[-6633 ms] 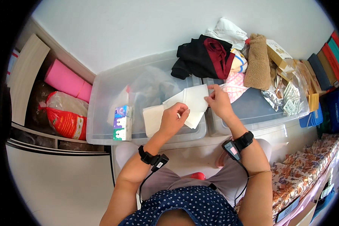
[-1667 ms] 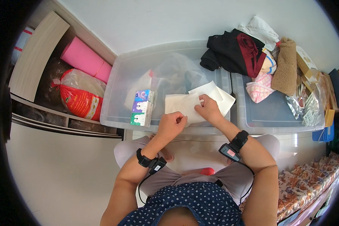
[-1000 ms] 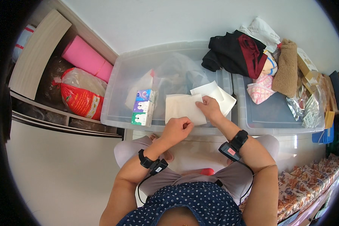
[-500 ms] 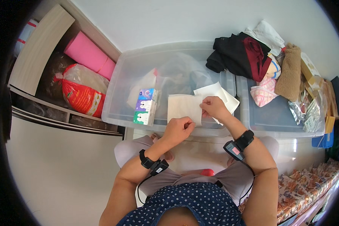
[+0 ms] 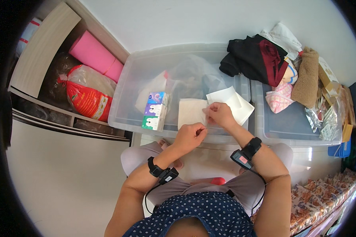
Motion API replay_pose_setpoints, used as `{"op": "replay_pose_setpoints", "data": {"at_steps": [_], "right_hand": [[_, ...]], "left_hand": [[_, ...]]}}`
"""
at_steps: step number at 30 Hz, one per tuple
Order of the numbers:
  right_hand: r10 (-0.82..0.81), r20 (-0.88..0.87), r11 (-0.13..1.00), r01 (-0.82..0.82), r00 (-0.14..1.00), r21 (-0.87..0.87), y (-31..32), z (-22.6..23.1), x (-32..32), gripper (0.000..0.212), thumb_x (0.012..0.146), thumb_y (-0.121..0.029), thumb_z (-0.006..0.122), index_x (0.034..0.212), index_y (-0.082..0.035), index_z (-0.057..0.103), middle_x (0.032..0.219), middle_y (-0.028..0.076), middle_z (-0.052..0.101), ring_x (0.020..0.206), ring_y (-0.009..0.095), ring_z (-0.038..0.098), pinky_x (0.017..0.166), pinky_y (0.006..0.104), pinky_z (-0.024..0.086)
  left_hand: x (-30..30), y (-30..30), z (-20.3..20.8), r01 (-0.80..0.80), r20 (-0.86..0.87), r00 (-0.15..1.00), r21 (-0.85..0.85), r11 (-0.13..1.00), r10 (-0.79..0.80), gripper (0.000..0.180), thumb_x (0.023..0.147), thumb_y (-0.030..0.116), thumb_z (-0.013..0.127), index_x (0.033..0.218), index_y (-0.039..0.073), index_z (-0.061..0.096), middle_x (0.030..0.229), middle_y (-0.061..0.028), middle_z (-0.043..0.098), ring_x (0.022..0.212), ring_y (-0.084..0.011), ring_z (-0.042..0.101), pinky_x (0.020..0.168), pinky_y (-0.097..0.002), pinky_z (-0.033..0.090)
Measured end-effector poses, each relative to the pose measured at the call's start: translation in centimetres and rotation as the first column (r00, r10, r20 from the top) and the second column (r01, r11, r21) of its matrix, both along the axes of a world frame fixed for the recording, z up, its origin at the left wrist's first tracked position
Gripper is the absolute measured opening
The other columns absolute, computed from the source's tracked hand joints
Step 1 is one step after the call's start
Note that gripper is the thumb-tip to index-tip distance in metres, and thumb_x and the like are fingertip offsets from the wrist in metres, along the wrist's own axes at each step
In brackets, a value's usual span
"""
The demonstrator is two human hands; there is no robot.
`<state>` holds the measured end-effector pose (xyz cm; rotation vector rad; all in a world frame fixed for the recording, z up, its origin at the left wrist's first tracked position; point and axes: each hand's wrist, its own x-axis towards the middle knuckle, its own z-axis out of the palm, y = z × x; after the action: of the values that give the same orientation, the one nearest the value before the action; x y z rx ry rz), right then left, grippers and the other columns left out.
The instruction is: The person folds pieces of paper and places them into a small plastic sleeve, which is then put into a larger plastic bag containing a brown fuzzy item and a white box.
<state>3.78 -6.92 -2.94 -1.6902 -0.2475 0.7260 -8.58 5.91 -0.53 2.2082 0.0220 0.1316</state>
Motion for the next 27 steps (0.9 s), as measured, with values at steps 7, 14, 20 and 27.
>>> {"op": "replay_pose_setpoints", "data": {"at_steps": [7, 14, 20, 27], "right_hand": [[0.077, 0.007, 0.997, -0.077, 0.997, -0.002, -0.5, -1.3, 0.8, 0.016, 0.085, -0.013, 0.066, 0.077, 0.002, 0.064, 0.064, 0.004, 0.062, 0.054, 0.009, 0.057, 0.046, 0.0240, 0.047], [-0.015, 0.074, 1.000, 0.016, 0.997, -0.016, 0.7, -0.9, -0.5, 0.009, 0.081, -0.004, 0.060, 0.076, 0.002, 0.065, 0.059, 0.004, 0.060, 0.051, 0.009, 0.056, 0.045, 0.0241, 0.046], [-0.003, 0.238, 1.000, 0.006, 0.971, -0.009, -1.4, 0.9, 1.1, 0.013, 0.083, -0.011, 0.065, 0.081, 0.002, 0.066, 0.064, 0.005, 0.064, 0.054, 0.010, 0.060, 0.047, 0.0225, 0.045], [-0.159, 0.418, 0.983, 0.182, 0.894, -0.016, -6.7, 1.5, 4.9, 0.015, 0.080, -0.012, 0.068, 0.087, 0.001, 0.066, 0.068, 0.006, 0.065, 0.059, 0.011, 0.061, 0.055, 0.0253, 0.047]], "left_hand": [[-0.1, -0.1, 0.3, 0.019, -0.010, 1.000, -0.029, 0.999, -0.020, 0.016, 0.085, 0.016, 0.062, 0.082, 0.000, 0.063, 0.059, -0.0120, 0.061, 0.048, -0.0201, 0.058, 0.049, -0.0320, 0.044], [0.1, 0.0, 0.2, 0.030, 0.033, 0.999, 0.004, 1.000, -0.030, 0.015, 0.085, 0.016, 0.062, 0.082, 0.001, 0.064, 0.059, -0.0125, 0.060, 0.048, -0.0228, 0.056, 0.049, -0.0327, 0.044], [1.2, -0.3, 0.7, -0.009, 0.047, 0.999, 0.008, 1.000, 0.008, 0.019, 0.086, 0.019, 0.063, 0.082, 0.001, 0.064, 0.059, -0.0129, 0.059, 0.048, -0.0229, 0.056, 0.049, -0.0329, 0.044], [2.9, -0.5, 1.1, -0.041, 0.129, 0.991, -0.041, 0.998, 0.046, 0.022, 0.089, 0.019, 0.063, 0.080, -0.001, 0.062, 0.056, -0.0080, 0.059, 0.048, -0.0122, 0.054, 0.047, -0.0272, 0.042]]}}
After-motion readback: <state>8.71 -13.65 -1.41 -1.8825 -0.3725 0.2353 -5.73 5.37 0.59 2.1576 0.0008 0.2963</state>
